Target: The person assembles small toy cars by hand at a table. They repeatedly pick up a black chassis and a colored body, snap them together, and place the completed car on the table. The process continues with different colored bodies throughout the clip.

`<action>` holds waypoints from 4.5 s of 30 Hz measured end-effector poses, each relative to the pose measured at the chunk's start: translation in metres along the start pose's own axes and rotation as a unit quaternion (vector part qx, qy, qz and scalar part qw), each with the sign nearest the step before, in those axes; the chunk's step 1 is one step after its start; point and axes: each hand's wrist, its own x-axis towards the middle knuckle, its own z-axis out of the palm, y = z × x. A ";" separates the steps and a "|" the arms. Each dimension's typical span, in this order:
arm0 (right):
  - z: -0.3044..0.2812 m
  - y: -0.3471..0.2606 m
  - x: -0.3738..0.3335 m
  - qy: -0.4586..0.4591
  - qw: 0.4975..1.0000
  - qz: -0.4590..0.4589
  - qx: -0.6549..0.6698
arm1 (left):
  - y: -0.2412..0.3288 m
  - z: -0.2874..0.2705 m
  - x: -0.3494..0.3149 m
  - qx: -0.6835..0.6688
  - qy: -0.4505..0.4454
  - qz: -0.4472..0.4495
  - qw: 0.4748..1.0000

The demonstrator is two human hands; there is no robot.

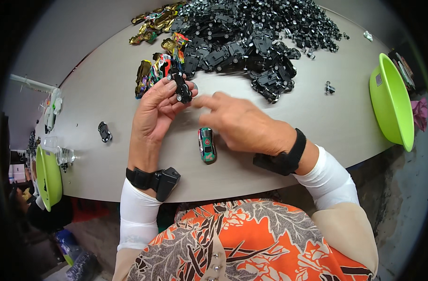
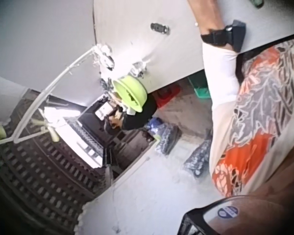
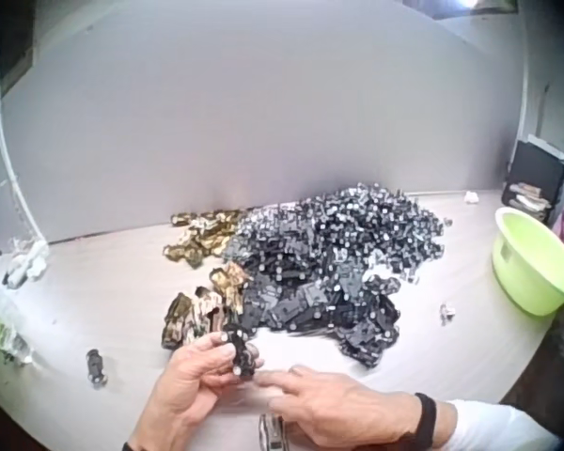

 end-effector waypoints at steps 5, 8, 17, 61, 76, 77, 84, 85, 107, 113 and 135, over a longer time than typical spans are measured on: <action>-0.006 -0.016 -0.002 -0.048 0.985 0.164 0.031 | 0.001 0.002 -0.003 0.020 0.011 0.023 0.999; 0.005 -0.029 0.002 -0.060 0.997 0.046 0.029 | 0.000 0.003 -0.002 0.016 -0.002 0.015 1.000; -0.001 -0.008 -0.002 -0.128 0.992 0.003 -0.003 | 0.003 -0.003 -0.003 -0.043 -0.058 -0.006 0.997; -0.030 -0.017 0.006 0.180 0.853 0.256 0.418 | -0.002 0.026 -0.018 -0.001 -0.107 -0.009 0.994; -0.024 -0.008 0.003 0.146 0.933 0.177 0.277 | -0.005 0.034 -0.024 0.055 -0.110 0.036 0.992; -0.024 -0.008 0.003 0.144 0.934 0.177 0.274 | -0.005 0.035 -0.024 0.058 -0.112 0.037 0.991; -0.023 -0.008 0.004 0.153 0.932 0.176 0.276 | -0.006 0.036 -0.026 0.076 -0.108 0.048 0.990; -0.022 -0.008 0.004 0.163 0.930 0.179 0.277 | -0.007 0.035 -0.025 0.085 -0.109 0.055 0.989; -0.035 0.009 -0.001 0.131 0.803 0.250 0.524 | -0.007 0.029 -0.026 0.107 -0.125 -0.031 0.986; -0.032 0.013 -0.003 0.039 0.805 0.290 0.516 | -0.013 0.031 -0.027 0.197 -0.127 0.012 0.972; -0.014 0.011 0.002 0.112 0.839 0.284 0.450 | -0.020 0.031 -0.020 0.041 -0.061 0.037 0.997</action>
